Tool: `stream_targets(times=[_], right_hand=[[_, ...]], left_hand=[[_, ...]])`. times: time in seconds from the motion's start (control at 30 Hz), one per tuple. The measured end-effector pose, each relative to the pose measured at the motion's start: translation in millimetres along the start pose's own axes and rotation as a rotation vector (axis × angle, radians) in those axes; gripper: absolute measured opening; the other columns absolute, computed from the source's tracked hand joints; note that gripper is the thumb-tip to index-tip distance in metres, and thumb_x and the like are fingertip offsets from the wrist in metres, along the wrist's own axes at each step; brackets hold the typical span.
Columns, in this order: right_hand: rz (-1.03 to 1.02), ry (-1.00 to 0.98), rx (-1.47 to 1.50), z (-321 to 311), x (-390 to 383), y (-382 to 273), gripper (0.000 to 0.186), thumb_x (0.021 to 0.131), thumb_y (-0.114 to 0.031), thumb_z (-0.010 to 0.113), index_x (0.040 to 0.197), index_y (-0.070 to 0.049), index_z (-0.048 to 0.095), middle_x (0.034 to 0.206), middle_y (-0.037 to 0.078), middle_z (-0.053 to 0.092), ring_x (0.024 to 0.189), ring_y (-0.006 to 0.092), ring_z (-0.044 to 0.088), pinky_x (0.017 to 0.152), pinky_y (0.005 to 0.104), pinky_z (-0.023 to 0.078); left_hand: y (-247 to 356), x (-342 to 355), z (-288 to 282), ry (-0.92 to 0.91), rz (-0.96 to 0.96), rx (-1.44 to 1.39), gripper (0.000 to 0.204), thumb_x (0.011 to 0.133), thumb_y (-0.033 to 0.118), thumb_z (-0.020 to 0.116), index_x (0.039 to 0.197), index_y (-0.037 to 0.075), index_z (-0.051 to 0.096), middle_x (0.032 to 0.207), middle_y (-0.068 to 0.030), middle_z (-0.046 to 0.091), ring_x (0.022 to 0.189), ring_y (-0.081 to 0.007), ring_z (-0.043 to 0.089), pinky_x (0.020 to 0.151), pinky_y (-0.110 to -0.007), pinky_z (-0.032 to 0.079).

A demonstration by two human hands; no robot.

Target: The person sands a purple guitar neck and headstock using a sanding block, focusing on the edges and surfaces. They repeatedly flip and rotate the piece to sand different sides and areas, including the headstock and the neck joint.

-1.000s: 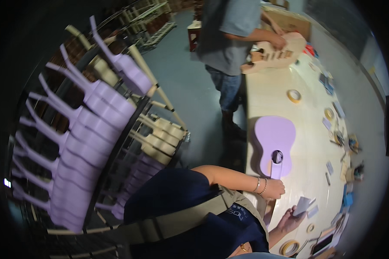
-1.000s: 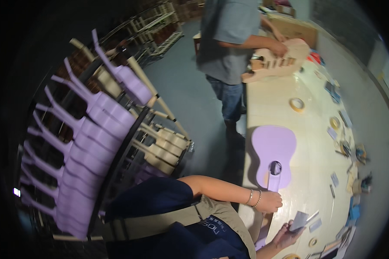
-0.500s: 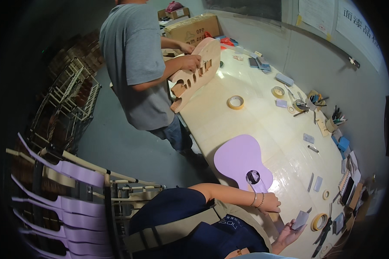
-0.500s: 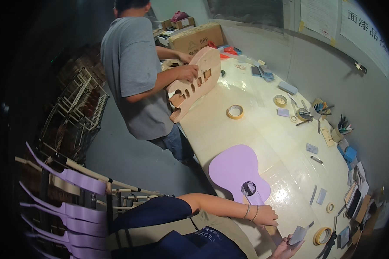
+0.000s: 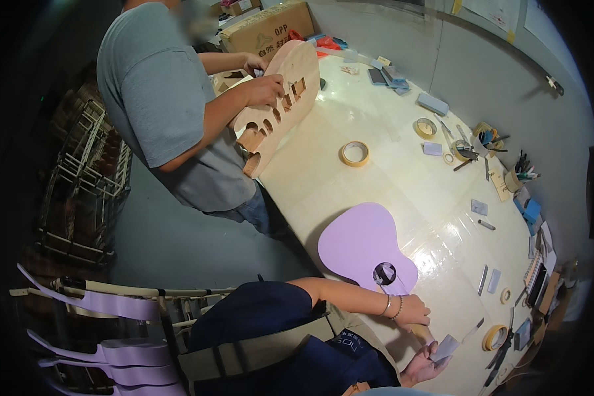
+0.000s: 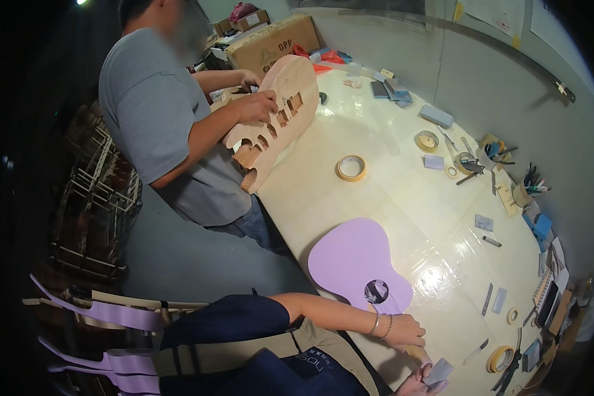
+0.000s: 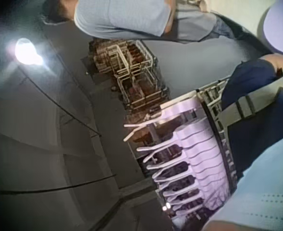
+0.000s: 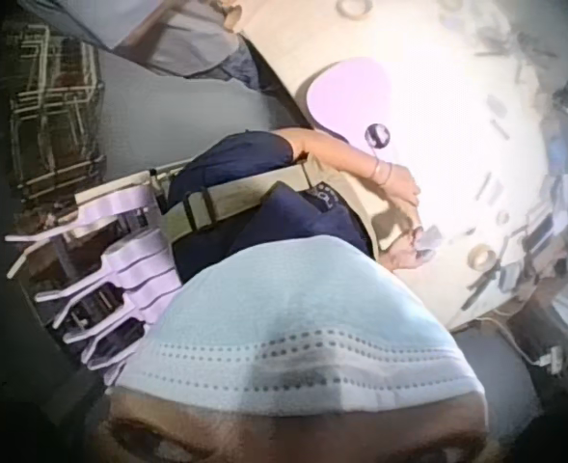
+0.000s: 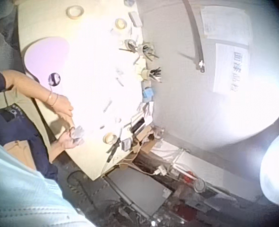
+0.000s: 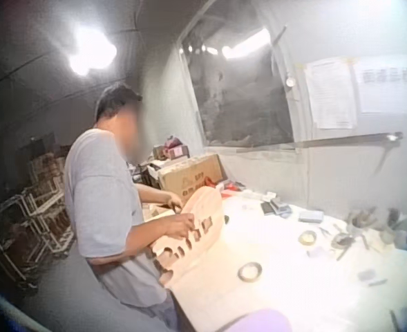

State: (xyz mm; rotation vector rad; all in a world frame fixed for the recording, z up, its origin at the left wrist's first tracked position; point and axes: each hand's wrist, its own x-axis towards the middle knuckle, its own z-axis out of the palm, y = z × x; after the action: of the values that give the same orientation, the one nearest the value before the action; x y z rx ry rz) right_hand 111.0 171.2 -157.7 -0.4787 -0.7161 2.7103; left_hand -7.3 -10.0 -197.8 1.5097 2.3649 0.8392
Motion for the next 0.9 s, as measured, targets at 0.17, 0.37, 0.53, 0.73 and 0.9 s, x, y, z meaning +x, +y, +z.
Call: stream_targets(times=[0.17, 0.37, 0.53, 0.73, 0.9], right_hand=[[0.022, 0.046, -0.042, 17.4, -8.0, 10.7, 0.046, 0.098, -0.029, 0.051, 0.132, 0.001, 0.040, 0.112, 0.011, 0.049, 0.084, 0.0211, 0.044, 0.057, 0.0245, 0.039], [0.005, -0.069, -0.047, -24.3, -9.6, 22.2, 0.048, 0.099, -0.030, 0.051, 0.133, 0.000, 0.037, 0.114, 0.010, 0.047, 0.085, 0.0190, 0.043, 0.058, 0.0236, 0.037], [-0.067, 0.033, 0.041, -22.8, -42.4, 29.5, 0.045, 0.100, -0.031, 0.048, 0.134, -0.003, 0.039, 0.113, 0.008, 0.048, 0.082, 0.0173, 0.041, 0.058, 0.0252, 0.036], [-0.258, 0.220, -0.220, -23.2, -74.5, 14.6, 0.048, 0.096, -0.027, 0.050, 0.132, 0.005, 0.049, 0.118, 0.014, 0.057, 0.090, 0.0207, 0.053, 0.072, 0.0337, 0.046], [-0.538, 0.677, -1.342, -37.4, -95.2, 7.9, 0.033, 0.089, -0.001, 0.053, 0.120, 0.000, 0.065, 0.123, 0.015, 0.052, 0.110, 0.0226, 0.054, 0.096, 0.0316, 0.043]], left_hand=[[12.0, 0.5, -16.7, -0.173, -0.126, -0.006, 0.060, 0.073, 0.044, 0.073, 0.125, 0.018, 0.055, 0.098, -0.0111, 0.062, 0.086, -0.0300, 0.065, 0.068, -0.041, 0.050], [13.7, 28.2, -10.1, -0.442, -0.207, 0.037, 0.065, 0.072, 0.051, 0.070, 0.122, 0.009, 0.061, 0.088, -0.0151, 0.069, 0.081, -0.0328, 0.068, 0.067, -0.042, 0.052], [12.1, 78.0, -11.3, -0.678, -0.229, -0.032, 0.058, 0.075, 0.059, 0.062, 0.092, 0.005, 0.075, 0.094, -0.0169, 0.072, 0.090, -0.0325, 0.069, 0.081, -0.043, 0.053], [17.2, 144.1, -7.4, -0.802, -0.025, -0.045, 0.061, 0.080, 0.060, 0.062, 0.094, 0.001, 0.071, 0.087, -0.0223, 0.069, 0.083, -0.0369, 0.067, 0.075, -0.044, 0.052], [17.2, 145.3, -2.5, -0.985, -0.128, -0.386, 0.048, 0.075, 0.040, 0.078, 0.099, 0.000, 0.069, 0.076, -0.0056, 0.066, 0.068, -0.0134, 0.058, 0.062, -0.028, 0.047]])
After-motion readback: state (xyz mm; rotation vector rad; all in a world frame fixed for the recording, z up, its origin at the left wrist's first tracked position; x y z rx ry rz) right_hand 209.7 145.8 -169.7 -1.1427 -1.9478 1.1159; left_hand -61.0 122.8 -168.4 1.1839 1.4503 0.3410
